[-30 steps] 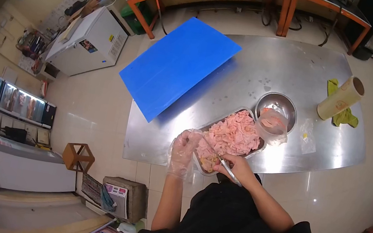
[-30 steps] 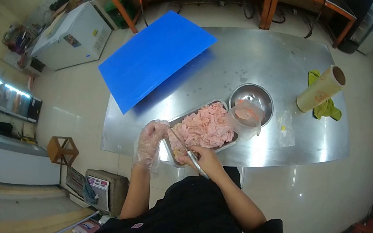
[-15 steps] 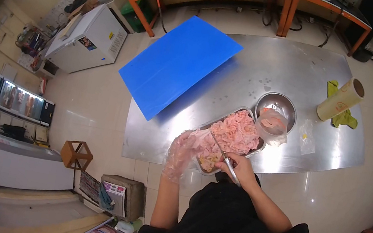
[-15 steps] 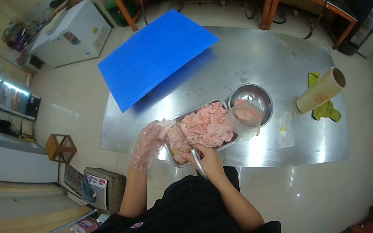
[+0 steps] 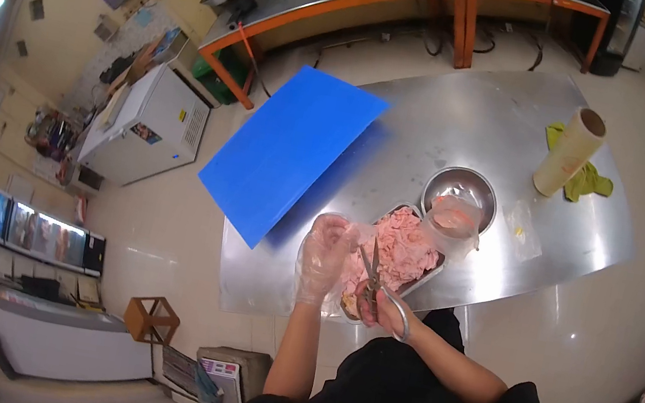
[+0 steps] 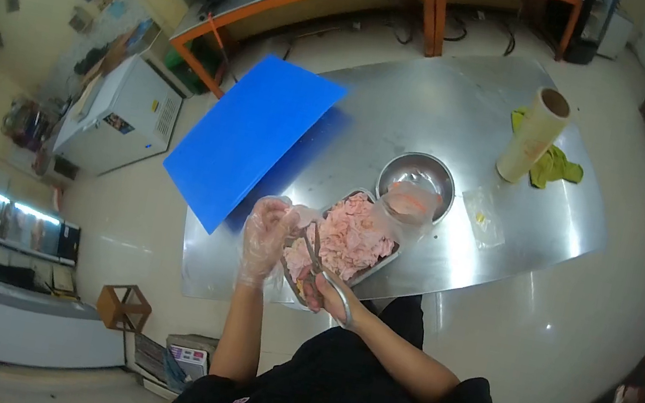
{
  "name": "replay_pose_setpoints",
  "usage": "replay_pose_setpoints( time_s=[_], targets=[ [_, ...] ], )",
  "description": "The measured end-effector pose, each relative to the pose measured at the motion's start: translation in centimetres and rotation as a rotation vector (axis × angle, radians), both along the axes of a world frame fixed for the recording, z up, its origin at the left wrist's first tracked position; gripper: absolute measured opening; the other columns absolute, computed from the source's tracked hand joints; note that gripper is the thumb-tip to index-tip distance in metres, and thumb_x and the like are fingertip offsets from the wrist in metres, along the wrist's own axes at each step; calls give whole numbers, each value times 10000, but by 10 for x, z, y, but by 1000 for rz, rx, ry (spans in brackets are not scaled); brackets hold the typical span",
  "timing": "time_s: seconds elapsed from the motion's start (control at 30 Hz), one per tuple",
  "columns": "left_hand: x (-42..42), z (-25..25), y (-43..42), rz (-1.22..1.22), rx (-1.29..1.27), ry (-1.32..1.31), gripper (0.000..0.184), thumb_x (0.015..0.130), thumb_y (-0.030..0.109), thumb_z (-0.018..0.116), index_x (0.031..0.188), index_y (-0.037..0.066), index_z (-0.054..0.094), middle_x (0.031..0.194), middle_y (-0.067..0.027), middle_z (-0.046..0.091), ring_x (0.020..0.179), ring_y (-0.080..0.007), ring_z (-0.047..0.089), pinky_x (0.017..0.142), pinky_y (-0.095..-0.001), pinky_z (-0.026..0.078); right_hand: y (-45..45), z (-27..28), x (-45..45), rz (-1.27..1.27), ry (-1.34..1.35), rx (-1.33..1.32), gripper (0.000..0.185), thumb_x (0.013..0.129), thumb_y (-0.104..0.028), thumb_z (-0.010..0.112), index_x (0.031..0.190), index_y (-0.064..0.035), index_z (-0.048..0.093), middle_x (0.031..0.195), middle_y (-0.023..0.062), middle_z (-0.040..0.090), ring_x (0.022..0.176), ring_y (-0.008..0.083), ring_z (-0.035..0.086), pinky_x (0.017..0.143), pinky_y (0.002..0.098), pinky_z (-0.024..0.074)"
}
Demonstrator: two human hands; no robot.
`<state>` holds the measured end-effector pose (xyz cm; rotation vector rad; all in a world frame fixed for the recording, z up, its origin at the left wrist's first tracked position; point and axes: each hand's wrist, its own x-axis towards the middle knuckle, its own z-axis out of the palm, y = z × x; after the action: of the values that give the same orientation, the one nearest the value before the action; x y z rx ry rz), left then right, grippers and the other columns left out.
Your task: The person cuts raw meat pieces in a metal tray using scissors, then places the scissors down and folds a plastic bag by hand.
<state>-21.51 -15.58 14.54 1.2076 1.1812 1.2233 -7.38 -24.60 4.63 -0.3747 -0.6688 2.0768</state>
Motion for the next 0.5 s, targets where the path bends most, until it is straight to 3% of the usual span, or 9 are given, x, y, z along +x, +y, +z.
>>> replay_pose_setpoints(
  time_s=[0.17, 0.27, 0.5],
  targets=[
    [11, 2, -20, -64, -34, 142, 204, 943, 129, 715, 1007, 11, 562, 869, -64, 644, 753, -110, 611, 677, -241, 508, 11, 4, -5, -85, 86, 24, 533, 990, -593, 504, 1136, -81, 502, 739, -23, 392, 577, 81, 357, 518, 238, 299],
    [9, -1, -26, -60, -75, 128, 160, 933, 92, 725, 962, 0, 597, 875, -45, 658, 773, -96, 617, 719, -253, 524, 9, 6, -2, -78, 74, 16, 523, 999, -589, 494, 1118, -80, 501, 725, -26, 371, 552, 69, 336, 494, 228, 273],
    [-3, -17, -39, -43, -155, -105, 128, 937, 57, 706, 974, 5, 595, 896, -66, 668, 764, -115, 636, 710, -257, 530, -7, 8, -5, -29, 16, -55, 529, 976, -624, 502, 1065, -102, 503, 725, -32, 386, 527, 61, 322, 477, 221, 271]
  ],
)
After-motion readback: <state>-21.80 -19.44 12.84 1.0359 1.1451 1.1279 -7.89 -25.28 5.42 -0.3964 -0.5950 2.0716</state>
